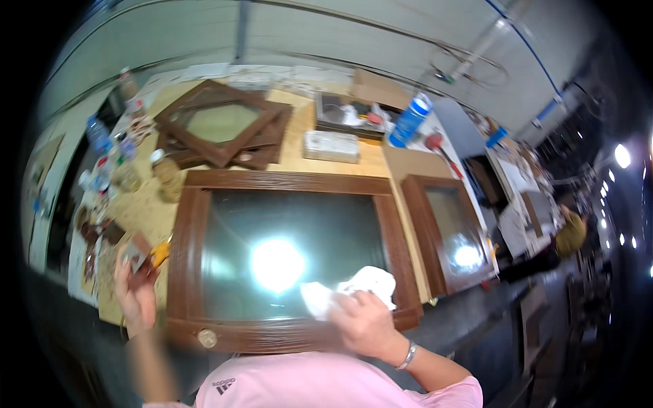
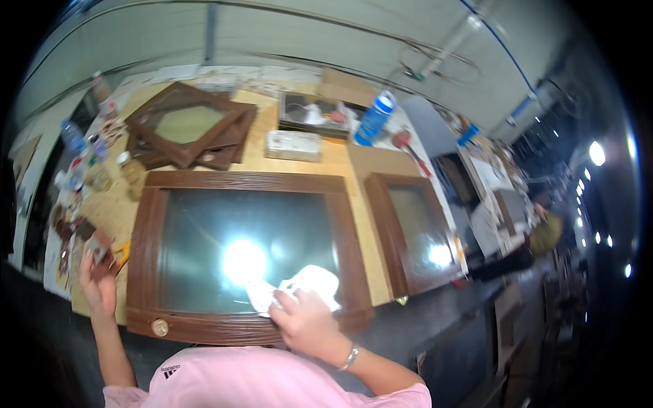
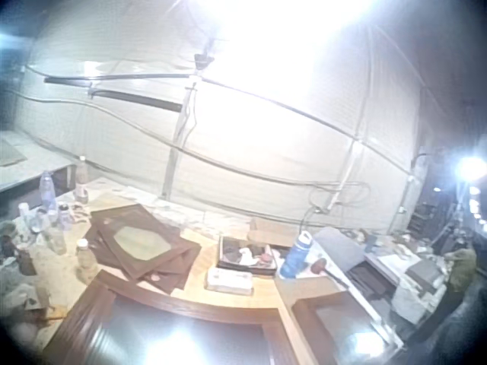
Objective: The person wipes the glass and wooden frame of a cabinet door with a white cloth and a small abrasive pad. They repeatedly rub the frame edges and glass surface, occasionally switching the pad between hands and adjusting the cloth. The person works on a single frame throughout the clip, moving it slightly on the workbench to access different areas.
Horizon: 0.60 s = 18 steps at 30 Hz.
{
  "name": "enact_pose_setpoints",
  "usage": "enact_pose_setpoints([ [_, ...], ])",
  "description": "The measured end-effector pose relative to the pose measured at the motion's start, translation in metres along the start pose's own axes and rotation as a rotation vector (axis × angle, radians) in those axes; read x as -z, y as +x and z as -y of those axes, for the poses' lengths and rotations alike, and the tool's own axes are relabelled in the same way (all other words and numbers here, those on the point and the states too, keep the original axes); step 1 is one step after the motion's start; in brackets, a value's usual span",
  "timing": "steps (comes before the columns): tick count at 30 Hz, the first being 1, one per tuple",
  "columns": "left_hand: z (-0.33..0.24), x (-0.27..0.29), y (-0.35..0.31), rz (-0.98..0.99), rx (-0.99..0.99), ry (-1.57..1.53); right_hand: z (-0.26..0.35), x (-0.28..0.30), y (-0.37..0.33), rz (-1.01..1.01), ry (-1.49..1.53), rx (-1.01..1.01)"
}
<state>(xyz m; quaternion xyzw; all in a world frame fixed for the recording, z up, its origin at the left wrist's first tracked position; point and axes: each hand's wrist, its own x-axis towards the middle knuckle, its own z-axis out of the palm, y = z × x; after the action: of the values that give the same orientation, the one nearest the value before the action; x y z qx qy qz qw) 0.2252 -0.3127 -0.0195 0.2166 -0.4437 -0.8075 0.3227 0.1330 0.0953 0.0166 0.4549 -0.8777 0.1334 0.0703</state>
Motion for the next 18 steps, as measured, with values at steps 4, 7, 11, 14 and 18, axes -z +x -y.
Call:
enact_pose_setpoints([
  [4,0.013,-0.006,-0.012,0.143,0.064,0.012,0.003,0.005,-0.015,-0.067,0.146,-0.023],
  [7,0.017,-0.024,-0.013,0.165,0.089,0.038,-0.001,0.001,-0.023,-0.034,0.183,0.000],
  [11,0.010,-0.039,-0.011,0.223,0.071,0.090,-0.001,-0.001,-0.021,0.042,0.119,0.059],
  [14,0.001,-0.039,-0.006,0.310,0.026,0.137,0.002,-0.014,-0.023,-0.026,-0.073,0.094],
  [18,-0.007,-0.055,-0.011,0.281,-0.030,0.142,-0.003,-0.021,-0.031,-0.087,-0.040,0.145],
])
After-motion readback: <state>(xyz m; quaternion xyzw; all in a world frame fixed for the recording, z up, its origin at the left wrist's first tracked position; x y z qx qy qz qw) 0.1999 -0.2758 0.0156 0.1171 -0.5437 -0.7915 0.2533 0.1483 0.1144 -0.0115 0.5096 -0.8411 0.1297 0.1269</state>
